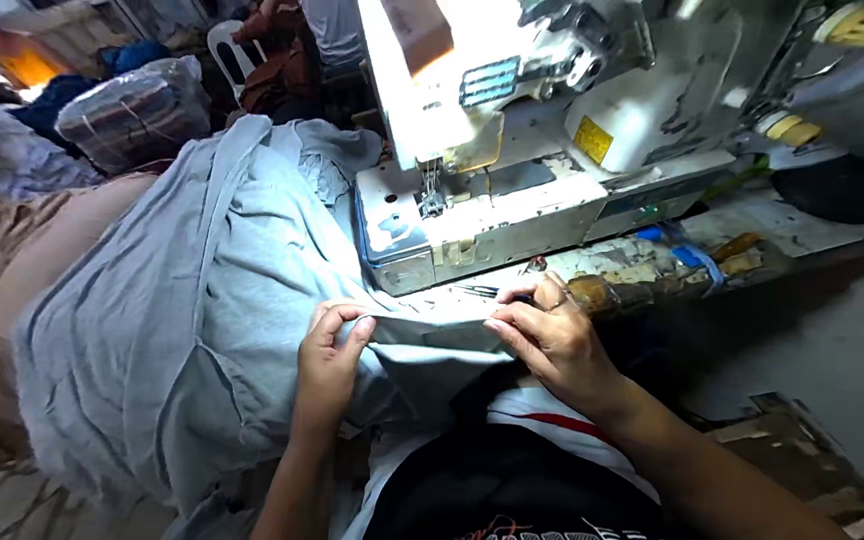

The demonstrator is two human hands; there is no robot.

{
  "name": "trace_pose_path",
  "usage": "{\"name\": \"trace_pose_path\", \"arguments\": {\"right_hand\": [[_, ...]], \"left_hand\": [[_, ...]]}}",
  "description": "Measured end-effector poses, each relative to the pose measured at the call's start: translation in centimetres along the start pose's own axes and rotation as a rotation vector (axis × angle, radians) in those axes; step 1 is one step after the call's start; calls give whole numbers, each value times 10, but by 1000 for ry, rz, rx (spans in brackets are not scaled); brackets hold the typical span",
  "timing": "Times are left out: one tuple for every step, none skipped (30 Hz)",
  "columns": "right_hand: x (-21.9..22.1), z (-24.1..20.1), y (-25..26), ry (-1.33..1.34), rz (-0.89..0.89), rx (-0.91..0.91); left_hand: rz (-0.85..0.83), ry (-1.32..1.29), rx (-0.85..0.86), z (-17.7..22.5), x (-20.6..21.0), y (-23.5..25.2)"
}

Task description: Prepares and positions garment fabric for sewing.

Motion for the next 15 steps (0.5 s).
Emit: {"name": "trace_pose_path", "arguments": {"right_hand": [[-2, 3, 4, 62, 19, 5], [-3, 5, 9, 164, 45, 24], [-2, 9, 14, 307, 65, 73], [1, 14, 19, 494, 76, 171], [9, 20, 22, 721, 84, 314], [19, 27, 25, 949, 80, 478], [32, 34, 27, 1117, 57, 607], [44, 39, 27, 1235, 25, 707], [55, 44, 28, 1298, 16, 773], [63, 48, 30, 1324, 36, 796], [68, 52, 33, 1315, 66, 786], [71, 54, 37, 1285, 102, 759], [72, 57, 41, 1248, 129, 733], [73, 58, 44, 1225, 139, 715], [73, 58, 46, 1216, 138, 711]], "left_hand": [[-87, -232, -171, 8, 7, 8], [-154, -342, -265, 21, 13, 16], [-190, -302, -248, 36, 16, 27], [-196, -142, -139, 51, 17, 42], [-169, 99, 30, 64, 20, 61], [-130, 348, 196, 70, 25, 83], [-108, 564, 297, 69, 34, 107], [-137, 720, 333, 62, 46, 130], [-189, 807, 315, 53, 57, 150], [-202, 858, 298, 47, 67, 168], [-190, 880, 272, 45, 75, 182], [-174, 878, 262, 45, 82, 190], [-169, 877, 298, 45, 86, 194], [-161, 865, 366, 42, 88, 197], [-122, 843, 480, 31, 89, 204]]}}
Point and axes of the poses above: each hand's wrist, its own y-axis towards the middle knuckle, its own x-axis out of the palm, z = x × y, the point moved 4 cm from there along y, towards the middle knuckle, and after that the axes turned 14 degrees about -x, right-handed, at the moved point
